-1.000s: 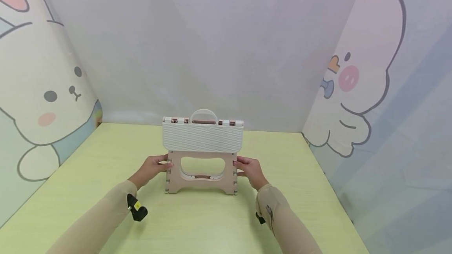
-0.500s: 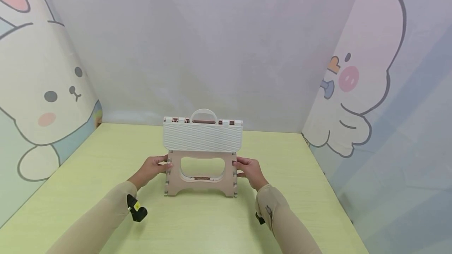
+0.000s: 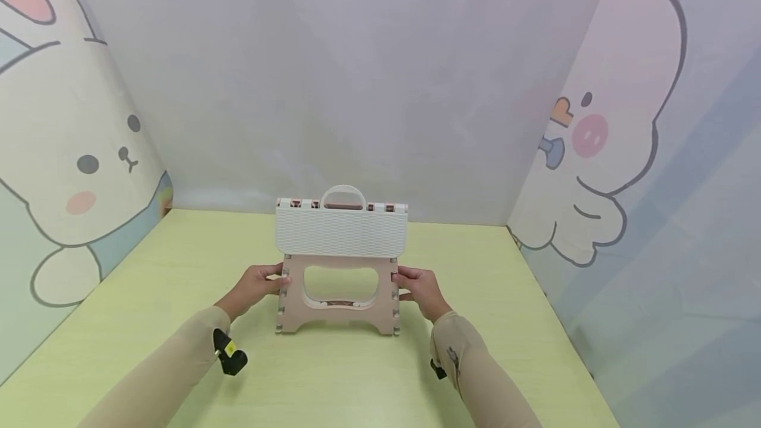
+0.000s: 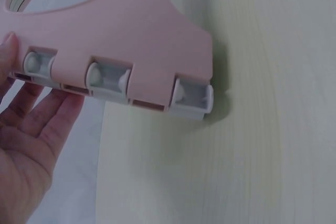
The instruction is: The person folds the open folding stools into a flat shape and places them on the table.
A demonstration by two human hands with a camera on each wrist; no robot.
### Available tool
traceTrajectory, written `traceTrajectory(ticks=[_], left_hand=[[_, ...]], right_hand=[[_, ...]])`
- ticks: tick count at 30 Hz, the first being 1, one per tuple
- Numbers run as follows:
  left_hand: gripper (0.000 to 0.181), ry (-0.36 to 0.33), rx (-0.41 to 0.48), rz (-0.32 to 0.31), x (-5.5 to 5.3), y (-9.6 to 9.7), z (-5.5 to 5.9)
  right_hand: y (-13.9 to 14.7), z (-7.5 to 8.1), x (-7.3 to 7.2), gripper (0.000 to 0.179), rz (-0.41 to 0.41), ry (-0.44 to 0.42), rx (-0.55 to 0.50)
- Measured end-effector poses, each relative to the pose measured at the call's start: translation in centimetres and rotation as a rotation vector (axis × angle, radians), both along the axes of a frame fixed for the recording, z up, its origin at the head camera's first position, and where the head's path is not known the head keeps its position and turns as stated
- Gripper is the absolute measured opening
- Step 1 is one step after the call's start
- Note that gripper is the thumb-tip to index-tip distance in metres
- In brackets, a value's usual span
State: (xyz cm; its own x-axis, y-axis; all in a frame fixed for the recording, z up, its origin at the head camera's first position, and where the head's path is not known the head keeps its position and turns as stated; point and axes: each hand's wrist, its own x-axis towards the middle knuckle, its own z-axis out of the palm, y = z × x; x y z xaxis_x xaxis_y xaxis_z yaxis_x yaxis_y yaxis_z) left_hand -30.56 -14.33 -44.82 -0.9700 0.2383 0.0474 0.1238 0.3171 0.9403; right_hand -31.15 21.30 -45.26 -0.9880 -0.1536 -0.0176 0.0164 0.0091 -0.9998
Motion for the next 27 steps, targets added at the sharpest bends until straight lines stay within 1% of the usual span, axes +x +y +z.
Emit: traceTrajectory(ticks=[5, 15, 18, 27], left_hand=[[0.041, -0.013, -0.009, 0.000, -0.23, 0.00, -0.09], [0.042, -0.010, -0.009, -0.006, -0.14, -0.01, 0.06], [0.043, -0.005, -0.008, -0.019, -0.14, -0.09, 0.02], [0.043, -0.014, -0.006, -0.019, -0.24, -0.22, -0.33]], right_hand=[[0.00, -0.04, 0.01, 0.040, 0.010, -0.007, 0.004], [0.06, -0.10, -0.07, 0.040, 0.019, 0.000, 0.014], [0.06, -0.17, -0.14, 0.040, 0.019, -0.003, 0.023], [-0.01, -0.28, -0.24, 0.038, 0.011, -0.019, 0.032]])
